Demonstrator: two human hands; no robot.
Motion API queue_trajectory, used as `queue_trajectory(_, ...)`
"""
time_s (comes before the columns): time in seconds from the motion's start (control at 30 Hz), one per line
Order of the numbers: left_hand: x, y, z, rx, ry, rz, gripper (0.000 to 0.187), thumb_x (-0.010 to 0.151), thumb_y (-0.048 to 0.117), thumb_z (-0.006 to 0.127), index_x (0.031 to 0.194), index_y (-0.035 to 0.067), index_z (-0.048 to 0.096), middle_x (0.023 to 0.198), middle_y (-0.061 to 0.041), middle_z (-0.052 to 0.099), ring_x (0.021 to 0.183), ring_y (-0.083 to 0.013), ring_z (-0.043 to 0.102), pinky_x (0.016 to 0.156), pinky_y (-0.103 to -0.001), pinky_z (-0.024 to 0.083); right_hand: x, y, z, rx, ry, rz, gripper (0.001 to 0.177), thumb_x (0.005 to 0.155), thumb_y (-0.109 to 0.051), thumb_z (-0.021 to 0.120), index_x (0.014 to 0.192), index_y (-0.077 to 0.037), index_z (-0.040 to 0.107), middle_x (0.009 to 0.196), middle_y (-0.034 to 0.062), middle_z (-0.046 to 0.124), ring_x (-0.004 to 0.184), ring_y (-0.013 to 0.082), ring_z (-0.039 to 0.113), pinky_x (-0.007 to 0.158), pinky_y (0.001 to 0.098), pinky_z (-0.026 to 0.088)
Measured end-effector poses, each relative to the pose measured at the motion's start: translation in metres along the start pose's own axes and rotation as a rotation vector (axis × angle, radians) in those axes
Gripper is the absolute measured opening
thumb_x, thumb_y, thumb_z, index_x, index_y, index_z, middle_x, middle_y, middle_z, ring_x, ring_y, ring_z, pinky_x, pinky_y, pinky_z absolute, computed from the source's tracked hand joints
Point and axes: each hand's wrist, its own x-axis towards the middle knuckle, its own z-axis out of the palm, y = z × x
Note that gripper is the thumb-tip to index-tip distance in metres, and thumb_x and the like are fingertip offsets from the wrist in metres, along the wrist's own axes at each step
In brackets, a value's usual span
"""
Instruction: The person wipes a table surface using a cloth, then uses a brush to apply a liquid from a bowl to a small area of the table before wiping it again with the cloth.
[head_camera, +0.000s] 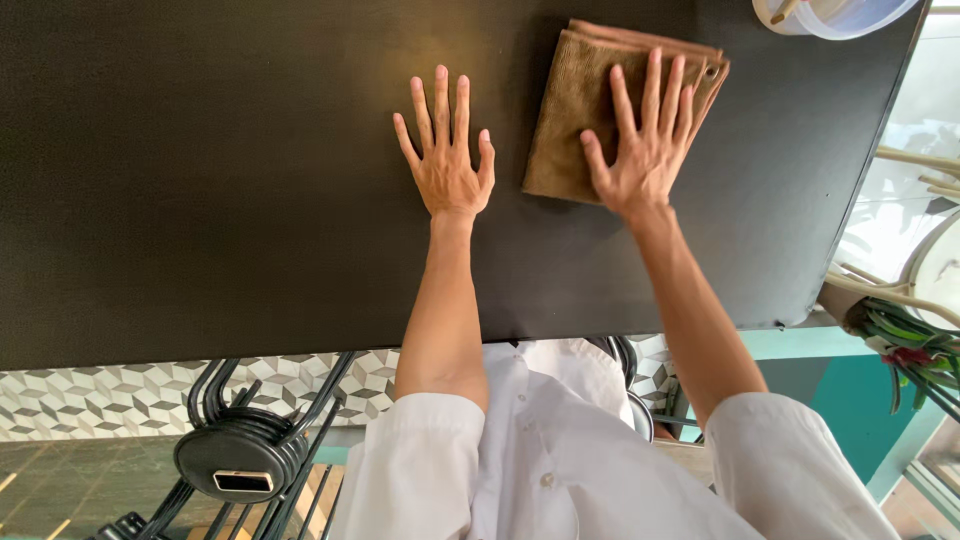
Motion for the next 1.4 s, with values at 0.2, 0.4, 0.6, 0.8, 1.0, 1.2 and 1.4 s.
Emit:
queue_trajectory(0.2, -0.001, -0.005, 0.004, -0.055, 0.077, 0.024, 0.059, 0.108, 0.043, 0.034, 0.165, 0.029, 0.025, 0.173, 0.005, 0.018, 0.162, -0.0242, 0.011, 0.133, -0.056, 0.003, 0.011, -0.042, 0.003, 0.005, -0.085, -0.017, 0.075, 0.106, -0.068, 0.048, 0.167, -0.026, 0.036, 0.174, 0.012, 0.019, 0.159, 0.0417, 0.007, 0.13, 0.0573, 0.006)
queue_trajectory(0.4, 0.0, 0.0, 0.002, -0.012, 0.047, 0.013, 0.059, 0.109, 0.038, 0.037, 0.166, 0.028, 0.025, 0.173, 0.004, 0.018, 0.162, -0.0246, 0.011, 0.132, -0.056, 0.004, 0.076, -0.003, -0.027, 0.045, -0.193, -0.123, 0.077, 0.103, -0.068, 0.045, 0.167, -0.027, 0.034, 0.173, 0.0094, 0.021, 0.16, 0.0357, 0.011, 0.132, 0.0542, 0.006)
queue_trajectory(0.6, 0.0, -0.002, 0.006, -0.018, 0.092, 0.018, 0.06, 0.107, 0.034, 0.04, 0.165, 0.028, 0.025, 0.173, 0.003, 0.018, 0.161, -0.0252, 0.012, 0.132, -0.056, 0.005, 0.024, 0.008, 0.003, -0.002, 0.087, 0.134, 0.075, 0.11, -0.065, 0.045, 0.169, -0.02, 0.034, 0.175, 0.0114, 0.019, 0.162, 0.038, 0.009, 0.134, 0.0549, 0.006)
queue_trajectory(0.8, -0.001, -0.003, 0.005, -0.013, 0.085, 0.017, 0.058, 0.109, 0.033, 0.035, 0.166, 0.027, 0.026, 0.173, 0.003, 0.02, 0.162, -0.0251, 0.014, 0.132, -0.056, 0.006, -0.005, -0.059, 0.028, -0.06, 0.072, 0.209, 0.073, 0.111, -0.06, 0.048, 0.17, -0.018, 0.034, 0.175, 0.0125, 0.014, 0.16, 0.0408, 0.003, 0.131, 0.0581, 0.005)
queue_trajectory(1.0, 0.001, -0.002, 0.002, 0.029, 0.051, 0.011, 0.057, 0.109, 0.031, 0.034, 0.165, 0.028, 0.026, 0.173, 0.003, 0.019, 0.162, -0.0253, 0.013, 0.132, -0.056, 0.006, 0.074, -0.041, -0.023, 0.074, -0.152, -0.176, 0.072, 0.106, -0.062, 0.049, 0.167, -0.025, 0.036, 0.173, 0.0106, 0.024, 0.158, 0.04, 0.012, 0.129, 0.058, 0.008)
queue_trajectory(1.2, 0.0, 0.0, 0.003, 0.035, 0.047, 0.009, 0.058, 0.11, 0.032, 0.035, 0.166, 0.026, 0.025, 0.174, 0.003, 0.018, 0.162, -0.0259, 0.012, 0.132, -0.056, 0.006, 0.064, 0.013, -0.017, 0.039, 0.011, 0.078, 0.073, 0.112, -0.064, 0.053, 0.167, -0.019, 0.036, 0.172, 0.0145, 0.025, 0.159, 0.0416, 0.013, 0.132, 0.0575, 0.009)
queue_trajectory(1.4, 0.001, 0.0, 0.001, 0.02, 0.059, 0.008, 0.057, 0.11, 0.032, 0.034, 0.166, 0.026, 0.025, 0.173, 0.002, 0.018, 0.161, -0.0261, 0.012, 0.131, -0.056, 0.006, -0.012, -0.033, 0.037, -0.109, 0.129, 0.318, 0.069, 0.111, -0.058, 0.047, 0.17, -0.024, 0.036, 0.175, 0.0142, 0.014, 0.16, 0.0427, 0.005, 0.132, 0.0586, 0.005)
